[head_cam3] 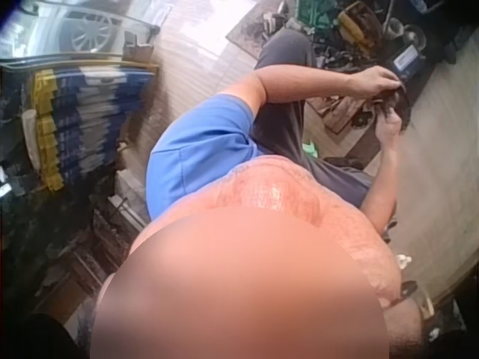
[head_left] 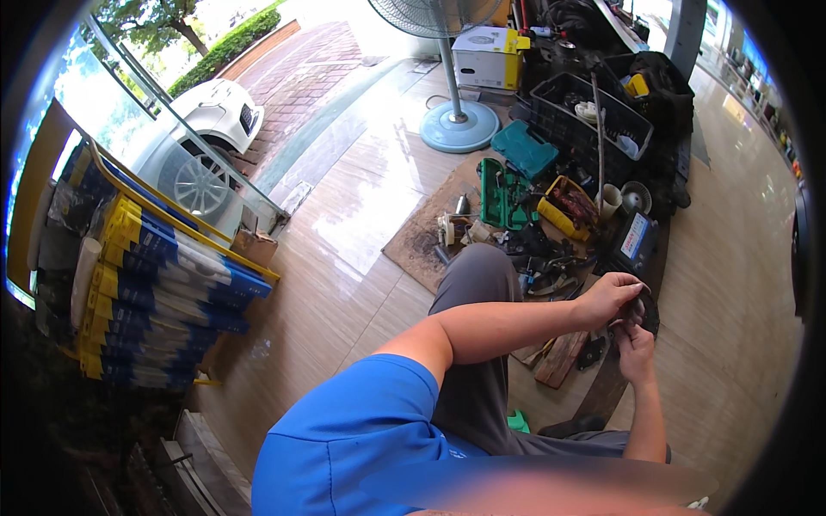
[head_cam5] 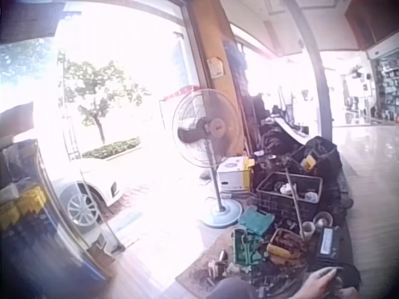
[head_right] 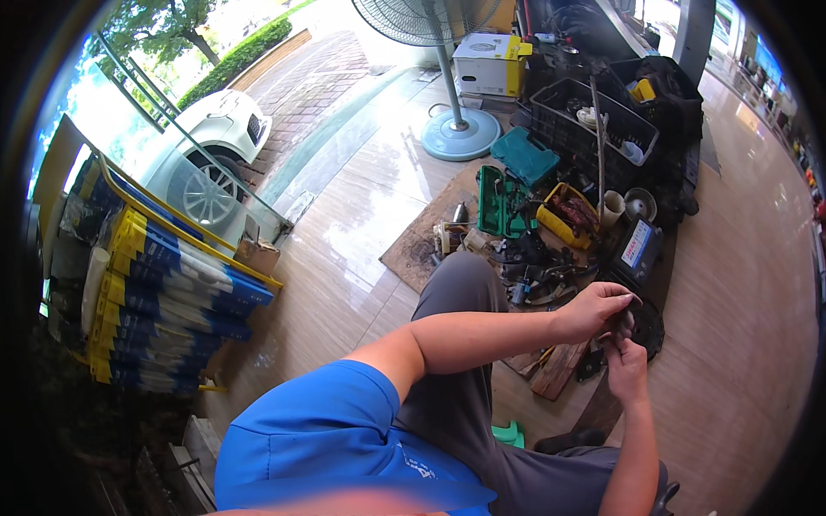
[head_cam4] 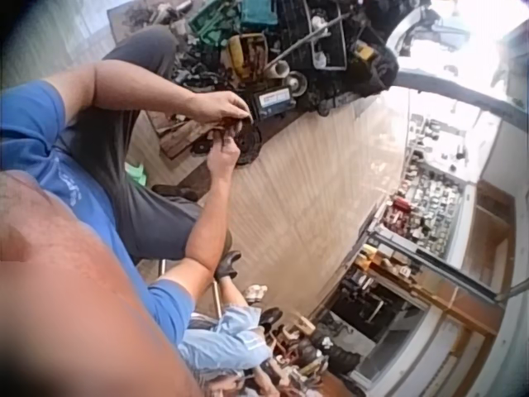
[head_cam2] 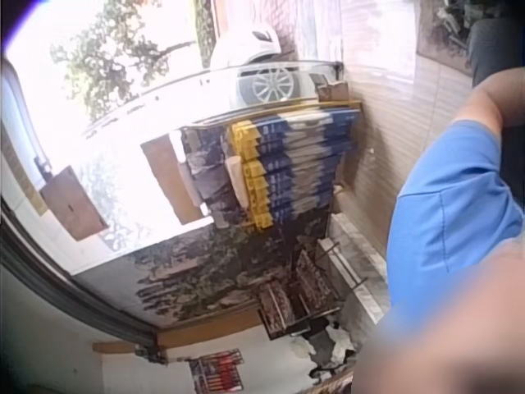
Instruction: The person sits on the floor and uses pliers and a screwdriver to manipulate a small electronic component. They repeatedly adjust wires and parts of the device while seated.
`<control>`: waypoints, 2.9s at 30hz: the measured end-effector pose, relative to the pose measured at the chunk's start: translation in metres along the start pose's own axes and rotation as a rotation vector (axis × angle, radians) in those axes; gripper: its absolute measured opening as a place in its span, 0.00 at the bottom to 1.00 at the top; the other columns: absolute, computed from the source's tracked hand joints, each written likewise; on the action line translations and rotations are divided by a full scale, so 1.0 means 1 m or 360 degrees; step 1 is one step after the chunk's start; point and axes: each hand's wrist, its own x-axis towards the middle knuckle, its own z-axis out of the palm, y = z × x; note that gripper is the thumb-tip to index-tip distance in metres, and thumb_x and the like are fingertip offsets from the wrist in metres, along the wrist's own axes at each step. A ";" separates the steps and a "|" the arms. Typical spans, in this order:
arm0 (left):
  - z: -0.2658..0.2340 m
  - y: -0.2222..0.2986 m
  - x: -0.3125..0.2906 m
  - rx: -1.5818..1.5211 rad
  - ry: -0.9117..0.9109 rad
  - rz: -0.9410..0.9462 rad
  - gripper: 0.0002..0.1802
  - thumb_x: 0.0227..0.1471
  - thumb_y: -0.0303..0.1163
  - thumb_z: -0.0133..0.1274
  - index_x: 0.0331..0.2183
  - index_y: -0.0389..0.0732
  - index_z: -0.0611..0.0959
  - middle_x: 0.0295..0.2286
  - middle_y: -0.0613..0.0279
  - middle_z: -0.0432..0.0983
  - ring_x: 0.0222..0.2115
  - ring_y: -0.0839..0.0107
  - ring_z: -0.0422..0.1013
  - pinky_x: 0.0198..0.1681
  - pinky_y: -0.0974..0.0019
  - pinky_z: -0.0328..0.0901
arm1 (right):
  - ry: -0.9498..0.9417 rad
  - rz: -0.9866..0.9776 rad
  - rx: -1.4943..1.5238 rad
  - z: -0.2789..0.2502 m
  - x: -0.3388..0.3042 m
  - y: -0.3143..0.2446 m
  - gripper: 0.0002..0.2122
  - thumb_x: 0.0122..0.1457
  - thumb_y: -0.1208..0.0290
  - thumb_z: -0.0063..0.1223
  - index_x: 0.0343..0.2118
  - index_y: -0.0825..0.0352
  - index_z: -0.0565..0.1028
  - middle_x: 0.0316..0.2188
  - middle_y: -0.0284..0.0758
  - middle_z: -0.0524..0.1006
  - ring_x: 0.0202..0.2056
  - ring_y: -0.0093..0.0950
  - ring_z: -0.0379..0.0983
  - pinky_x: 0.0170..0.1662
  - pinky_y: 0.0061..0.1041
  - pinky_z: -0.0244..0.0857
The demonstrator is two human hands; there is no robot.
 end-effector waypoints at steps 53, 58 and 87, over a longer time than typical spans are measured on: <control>0.016 0.009 -0.006 -0.0130 -0.0102 -0.0054 0.12 0.65 0.35 0.46 0.41 0.35 0.78 0.23 0.65 0.66 0.23 0.71 0.63 0.27 0.67 0.60 | -0.0002 -0.0163 -0.0100 -0.028 -0.002 0.005 0.09 0.61 0.70 0.57 0.41 0.66 0.81 0.34 0.46 0.81 0.37 0.38 0.80 0.43 0.31 0.72; 0.004 0.008 0.001 -0.0359 -0.0265 -0.0158 0.14 0.65 0.38 0.45 0.41 0.38 0.77 0.20 0.69 0.61 0.20 0.75 0.57 0.25 0.70 0.54 | 0.0139 -0.0138 -0.0235 -0.043 -0.002 0.013 0.06 0.60 0.72 0.58 0.37 0.68 0.81 0.29 0.43 0.81 0.31 0.29 0.80 0.38 0.28 0.73; -0.009 -0.031 0.004 0.1234 -0.0101 -0.0252 0.35 0.70 0.54 0.31 0.45 0.31 0.80 0.36 0.61 0.79 0.36 0.77 0.73 0.43 0.69 0.68 | 0.0330 -0.0135 -0.0512 -0.058 -0.010 0.000 0.11 0.63 0.65 0.55 0.36 0.69 0.79 0.30 0.45 0.80 0.35 0.43 0.78 0.40 0.36 0.71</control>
